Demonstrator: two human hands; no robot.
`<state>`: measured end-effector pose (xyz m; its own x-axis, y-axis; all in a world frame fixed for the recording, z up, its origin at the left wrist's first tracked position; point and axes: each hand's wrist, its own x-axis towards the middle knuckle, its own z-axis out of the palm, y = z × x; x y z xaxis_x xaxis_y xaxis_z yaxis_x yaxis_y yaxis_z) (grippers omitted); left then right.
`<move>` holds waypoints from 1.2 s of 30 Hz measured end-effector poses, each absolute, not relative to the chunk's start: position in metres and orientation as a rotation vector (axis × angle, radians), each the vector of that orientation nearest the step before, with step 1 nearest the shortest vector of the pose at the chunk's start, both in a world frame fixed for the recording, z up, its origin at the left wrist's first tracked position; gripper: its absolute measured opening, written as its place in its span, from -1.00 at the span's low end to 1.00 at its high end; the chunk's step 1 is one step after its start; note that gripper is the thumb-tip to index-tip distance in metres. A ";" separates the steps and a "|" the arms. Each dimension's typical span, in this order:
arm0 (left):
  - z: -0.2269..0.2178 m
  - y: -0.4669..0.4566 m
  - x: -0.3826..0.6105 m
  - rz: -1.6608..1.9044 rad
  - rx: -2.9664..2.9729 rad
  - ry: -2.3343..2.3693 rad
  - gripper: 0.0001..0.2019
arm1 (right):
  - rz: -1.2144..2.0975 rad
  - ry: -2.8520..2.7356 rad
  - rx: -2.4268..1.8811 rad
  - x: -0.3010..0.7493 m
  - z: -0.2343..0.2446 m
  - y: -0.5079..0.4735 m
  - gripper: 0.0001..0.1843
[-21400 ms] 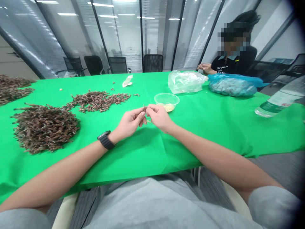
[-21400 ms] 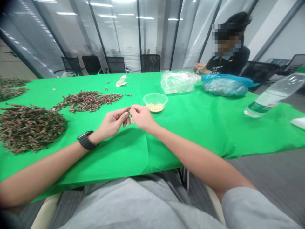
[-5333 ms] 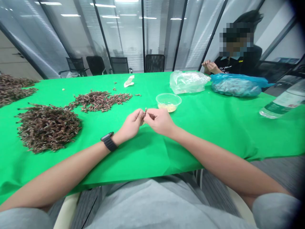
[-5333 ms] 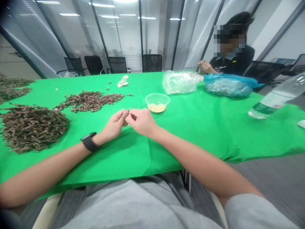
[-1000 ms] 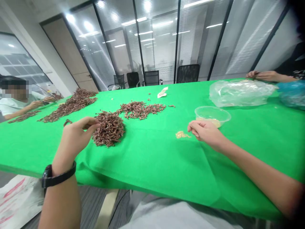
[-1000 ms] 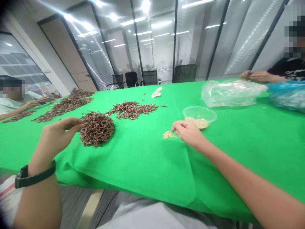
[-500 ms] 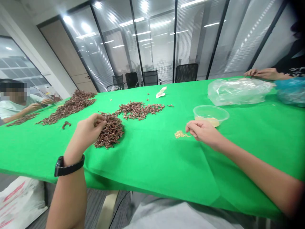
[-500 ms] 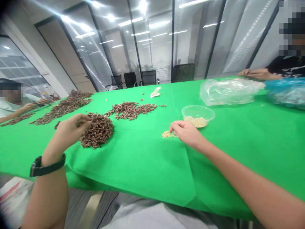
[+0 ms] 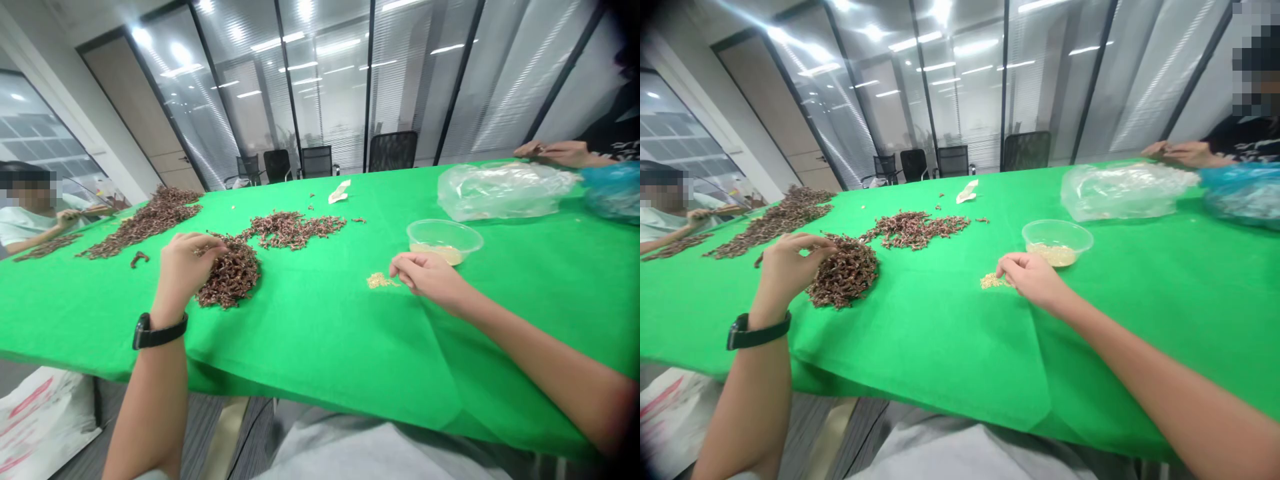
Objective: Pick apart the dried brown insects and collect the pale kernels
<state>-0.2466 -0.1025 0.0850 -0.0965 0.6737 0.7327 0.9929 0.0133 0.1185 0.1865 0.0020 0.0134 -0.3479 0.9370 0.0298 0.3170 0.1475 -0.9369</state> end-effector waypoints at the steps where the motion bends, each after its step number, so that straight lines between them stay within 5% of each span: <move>1: 0.084 -0.102 -0.248 -0.878 -1.696 -1.820 -0.78 | 1.204 -1.772 -1.204 0.187 0.013 0.002 -0.70; 36: 0.071 -0.097 -0.249 -0.971 -1.446 -2.029 -0.76 | 1.186 -1.807 -1.224 0.187 0.012 0.003 -0.70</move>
<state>-0.2490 -0.0966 0.0713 -0.3389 0.6131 0.7136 0.9403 0.1968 0.2775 0.1867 0.0026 0.0123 -0.3568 0.9339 0.0231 0.3503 0.1566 -0.9235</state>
